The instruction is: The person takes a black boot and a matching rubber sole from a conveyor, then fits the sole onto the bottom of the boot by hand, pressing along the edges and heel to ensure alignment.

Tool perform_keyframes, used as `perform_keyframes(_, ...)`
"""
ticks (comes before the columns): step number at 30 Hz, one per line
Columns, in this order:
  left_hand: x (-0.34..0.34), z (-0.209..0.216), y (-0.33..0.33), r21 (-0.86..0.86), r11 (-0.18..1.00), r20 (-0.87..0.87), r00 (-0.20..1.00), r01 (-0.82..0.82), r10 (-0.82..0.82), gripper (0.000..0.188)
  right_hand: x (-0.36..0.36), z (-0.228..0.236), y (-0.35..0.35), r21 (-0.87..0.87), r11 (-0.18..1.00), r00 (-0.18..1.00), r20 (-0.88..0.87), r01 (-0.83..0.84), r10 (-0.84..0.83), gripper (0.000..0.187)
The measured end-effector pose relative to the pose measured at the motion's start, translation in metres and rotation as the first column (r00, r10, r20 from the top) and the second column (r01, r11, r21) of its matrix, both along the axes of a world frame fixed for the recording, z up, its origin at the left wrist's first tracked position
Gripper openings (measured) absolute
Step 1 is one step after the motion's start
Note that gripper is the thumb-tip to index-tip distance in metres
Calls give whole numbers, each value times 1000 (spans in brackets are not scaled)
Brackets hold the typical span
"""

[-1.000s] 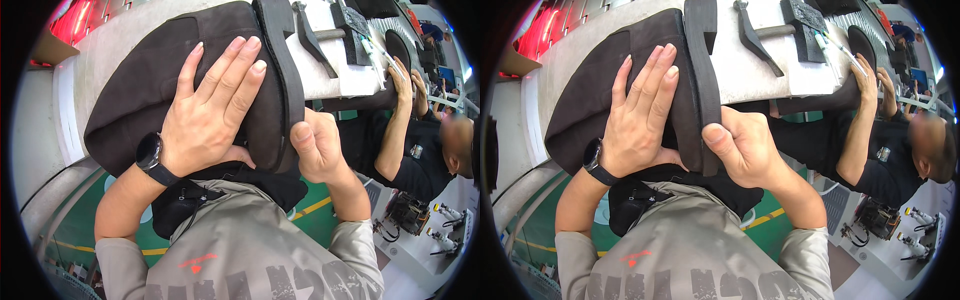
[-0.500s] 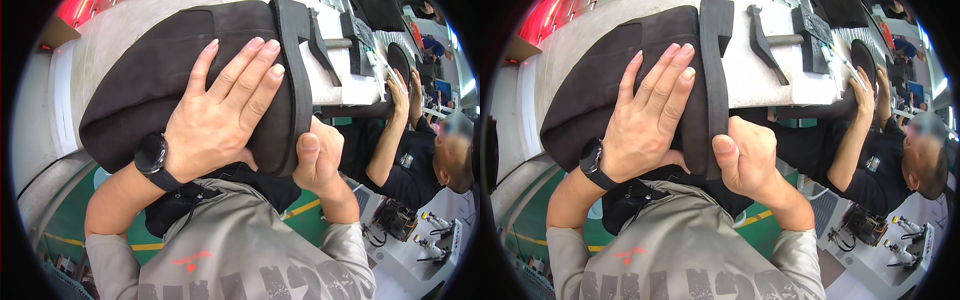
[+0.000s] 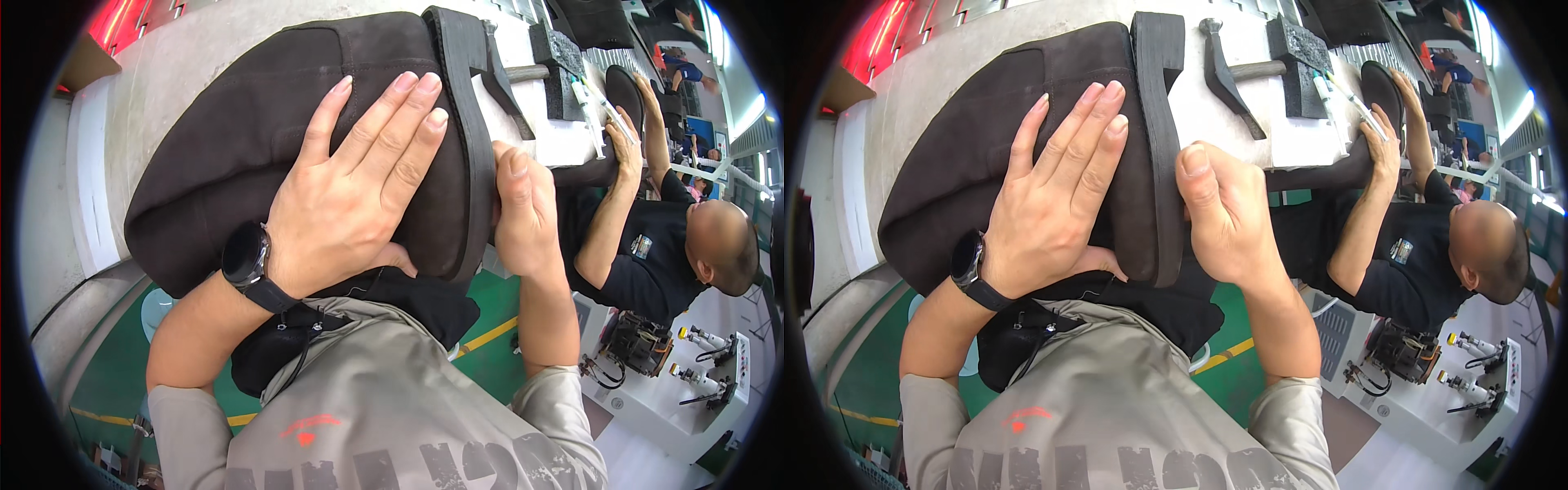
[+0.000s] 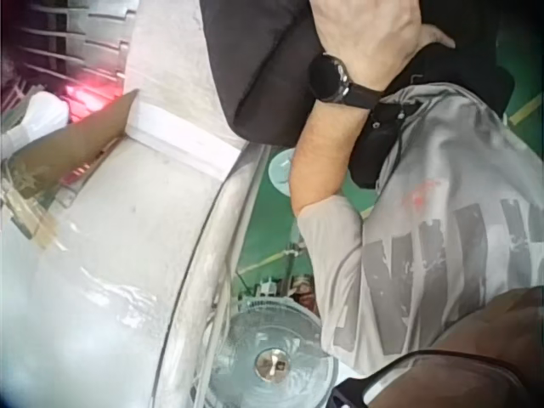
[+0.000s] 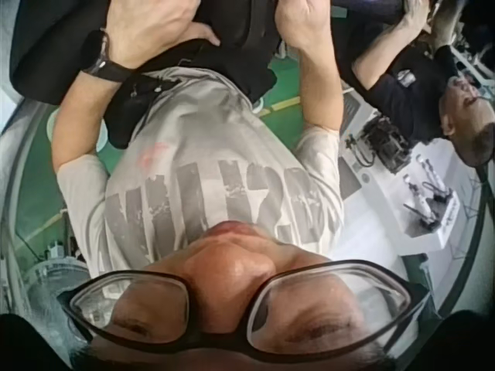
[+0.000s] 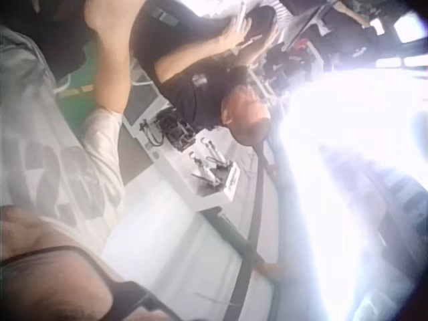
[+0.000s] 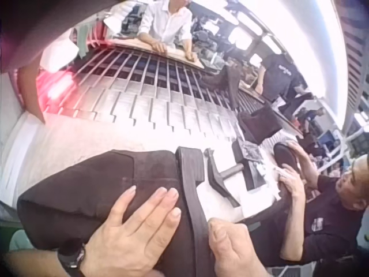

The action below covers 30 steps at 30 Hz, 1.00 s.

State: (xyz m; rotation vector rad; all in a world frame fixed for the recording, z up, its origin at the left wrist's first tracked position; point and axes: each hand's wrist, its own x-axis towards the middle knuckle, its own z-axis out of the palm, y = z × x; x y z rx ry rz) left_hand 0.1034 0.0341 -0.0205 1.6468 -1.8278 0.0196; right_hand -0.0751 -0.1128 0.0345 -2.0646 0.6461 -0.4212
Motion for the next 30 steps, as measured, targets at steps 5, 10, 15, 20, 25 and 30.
perform_keyframes(5, 0, -4, -2, -12, 1000, -8, 1000, -16, 16, 151, 7, -6, -1, 199, 978, 996, 70, -69, 56, 59)
perform_keyframes(10, -1, -7, -5, -14, 999, 42, 999, -35, 35, 137, 9, -4, -1, 296, 950, 988, 145, -97, 56, 59)
perform_keyframes(15, -2, -10, -7, -18, 998, 89, 994, -56, 58, 116, 5, 2, -18, 20, 989, 986, -71, -148, 149, 53)
perform_keyframes(20, 0, -12, -6, -13, 999, 68, 997, -46, 46, 109, 11, 13, -22, -104, 973, 964, -194, -207, 184, 50)
perform_keyframes(25, 0, -13, -7, -20, 999, 89, 995, -40, 42, 107, 24, 38, -20, -418, 845, 878, -464, -334, 117, 47)
perform_keyframes(30, 0, -10, -5, -37, 998, 82, 995, -50, 53, 121, 12, 25, -13, -260, 959, 947, -320, -114, 26, 48)
